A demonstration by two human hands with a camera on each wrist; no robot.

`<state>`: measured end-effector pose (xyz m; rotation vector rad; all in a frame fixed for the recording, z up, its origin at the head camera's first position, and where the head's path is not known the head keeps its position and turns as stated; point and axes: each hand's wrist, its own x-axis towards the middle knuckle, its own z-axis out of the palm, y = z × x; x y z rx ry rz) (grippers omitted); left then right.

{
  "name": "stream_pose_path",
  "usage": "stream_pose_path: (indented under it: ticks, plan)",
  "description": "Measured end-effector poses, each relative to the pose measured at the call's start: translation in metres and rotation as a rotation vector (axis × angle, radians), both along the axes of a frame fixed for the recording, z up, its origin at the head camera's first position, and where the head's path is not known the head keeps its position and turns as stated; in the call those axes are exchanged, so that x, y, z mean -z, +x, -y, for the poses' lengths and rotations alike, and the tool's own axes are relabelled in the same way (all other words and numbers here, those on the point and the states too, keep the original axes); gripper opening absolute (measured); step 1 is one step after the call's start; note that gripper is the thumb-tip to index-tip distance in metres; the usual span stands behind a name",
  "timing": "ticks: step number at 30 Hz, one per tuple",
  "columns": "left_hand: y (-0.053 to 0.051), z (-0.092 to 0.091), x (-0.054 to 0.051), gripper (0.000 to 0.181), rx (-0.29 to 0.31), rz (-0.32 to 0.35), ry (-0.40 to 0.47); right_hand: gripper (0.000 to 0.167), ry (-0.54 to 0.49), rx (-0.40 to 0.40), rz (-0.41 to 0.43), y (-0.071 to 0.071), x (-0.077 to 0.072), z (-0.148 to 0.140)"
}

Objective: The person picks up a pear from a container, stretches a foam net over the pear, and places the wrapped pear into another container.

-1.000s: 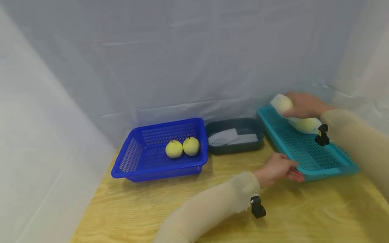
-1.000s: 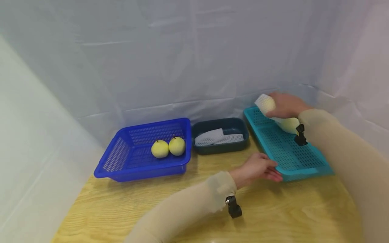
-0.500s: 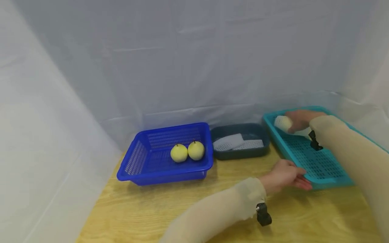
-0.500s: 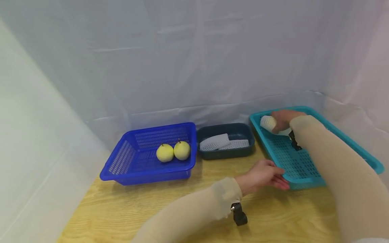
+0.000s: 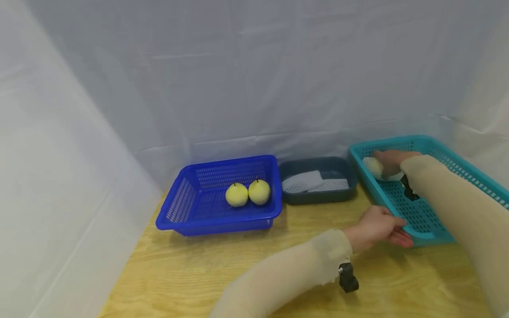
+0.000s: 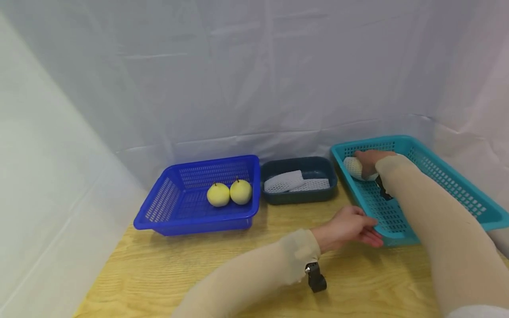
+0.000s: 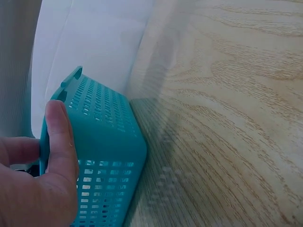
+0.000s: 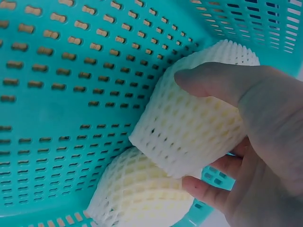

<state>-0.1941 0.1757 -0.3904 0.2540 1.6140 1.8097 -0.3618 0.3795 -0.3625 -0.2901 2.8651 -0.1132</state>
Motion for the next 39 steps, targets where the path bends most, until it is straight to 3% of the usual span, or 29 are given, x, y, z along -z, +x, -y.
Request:
stream_pose_path:
  ticks: [7, 12, 17, 21, 26, 31, 39]
  plan:
    - [0.0, -0.001, -0.001, 0.011, 0.0, -0.004, 0.001, 0.088, -0.032, 0.005, 0.006, 0.002, -0.001, -0.002]
    - [-0.001, 0.003, 0.001, 0.011, -0.004, 0.008, 0.006, 0.09, -0.014, -0.033, -0.024, 0.004, -0.001, 0.005]
    - [-0.006, 0.006, 0.001, 0.012, -0.024, 0.002, 0.034, 0.088, 0.032, -0.085, -0.113, 0.006, -0.013, 0.016]
    - [-0.008, 0.007, 0.0, 0.011, -0.029, -0.002, 0.025, 0.085, 0.038, -0.092, -0.134, 0.012, -0.023, 0.023]
    - [-0.007, 0.006, 0.0, 0.01, -0.036, 0.006, 0.014, 0.082, 0.008, -0.147, -0.189, 0.03, -0.031, 0.025]
    - [-0.005, 0.004, 0.002, 0.012, -0.027, 0.015, 0.008, 0.07, -0.005, -0.222, -0.268, 0.061, -0.04, 0.031]
    - [-0.007, 0.003, 0.004, 0.013, -0.014, 0.021, 0.008, 0.055, 0.091, -0.321, -0.436, 0.105, -0.046, 0.054]
